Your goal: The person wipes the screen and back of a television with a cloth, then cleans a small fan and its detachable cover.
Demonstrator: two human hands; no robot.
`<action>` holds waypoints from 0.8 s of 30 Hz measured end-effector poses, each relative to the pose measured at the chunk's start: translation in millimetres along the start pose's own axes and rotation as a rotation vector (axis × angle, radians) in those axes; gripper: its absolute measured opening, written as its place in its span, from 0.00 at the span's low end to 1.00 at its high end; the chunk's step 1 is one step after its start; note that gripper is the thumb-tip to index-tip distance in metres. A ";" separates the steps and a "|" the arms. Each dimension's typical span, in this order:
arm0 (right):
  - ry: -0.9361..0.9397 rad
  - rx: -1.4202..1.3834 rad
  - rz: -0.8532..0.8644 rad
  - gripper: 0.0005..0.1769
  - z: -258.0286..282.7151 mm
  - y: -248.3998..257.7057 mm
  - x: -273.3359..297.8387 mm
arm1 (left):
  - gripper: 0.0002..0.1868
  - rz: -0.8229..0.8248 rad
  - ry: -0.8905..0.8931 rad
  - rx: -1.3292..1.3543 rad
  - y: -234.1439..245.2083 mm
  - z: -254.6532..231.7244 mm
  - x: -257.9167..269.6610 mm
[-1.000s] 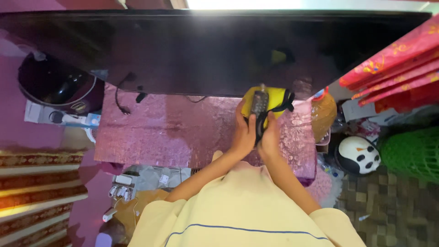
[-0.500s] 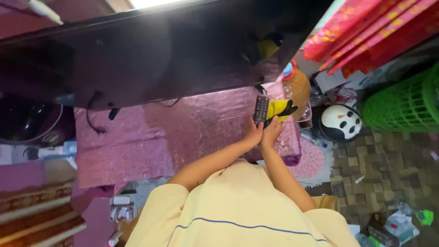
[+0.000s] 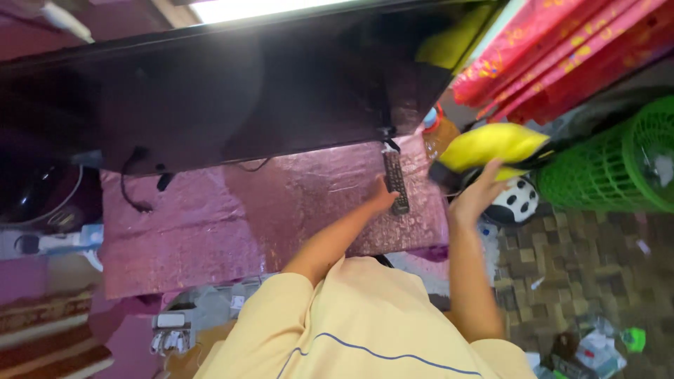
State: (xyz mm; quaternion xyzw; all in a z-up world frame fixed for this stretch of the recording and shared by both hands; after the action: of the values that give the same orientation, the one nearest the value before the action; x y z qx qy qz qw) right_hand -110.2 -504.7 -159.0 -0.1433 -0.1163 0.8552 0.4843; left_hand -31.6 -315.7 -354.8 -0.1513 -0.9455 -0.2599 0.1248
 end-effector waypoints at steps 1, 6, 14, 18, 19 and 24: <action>0.090 0.079 0.018 0.40 16.6 -13.8 -18.1 | 0.45 0.032 -0.015 -0.043 1.4 -5.7 -0.8; 0.377 -0.187 0.193 0.38 103.1 -99.5 -123.8 | 0.50 0.013 -0.499 0.038 70.4 -46.9 -3.7; 1.385 0.801 0.704 0.16 207.0 -302.1 -0.9 | 0.25 -1.000 -0.660 0.268 402.7 -159.9 137.0; 1.501 0.716 0.792 0.13 214.9 -369.6 98.0 | 0.38 -1.325 -0.624 0.204 485.4 -171.6 188.1; 1.495 0.675 0.808 0.13 215.3 -381.6 119.8 | 0.41 -1.366 -0.625 0.179 498.2 -171.4 189.4; 1.503 0.572 0.741 0.16 218.9 -406.0 174.5 | 0.51 -1.409 -0.548 0.232 538.2 -150.8 181.1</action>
State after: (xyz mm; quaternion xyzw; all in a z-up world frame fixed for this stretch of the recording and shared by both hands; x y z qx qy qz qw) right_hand 48.7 -162.9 159.1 -0.5691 0.5051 0.6331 0.1419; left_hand 13.9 85.4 72.1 0.4425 -0.8369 -0.1303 -0.2944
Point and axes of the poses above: each hand's wrist, its own x-axis away from the middle knuckle, its own y-axis out of the back of the hand, z = x × y, the point moved 4 cm from there along -x, towards the middle knuckle, and after that the axes turned 2 degrees about -z, right-handed, at the moved point
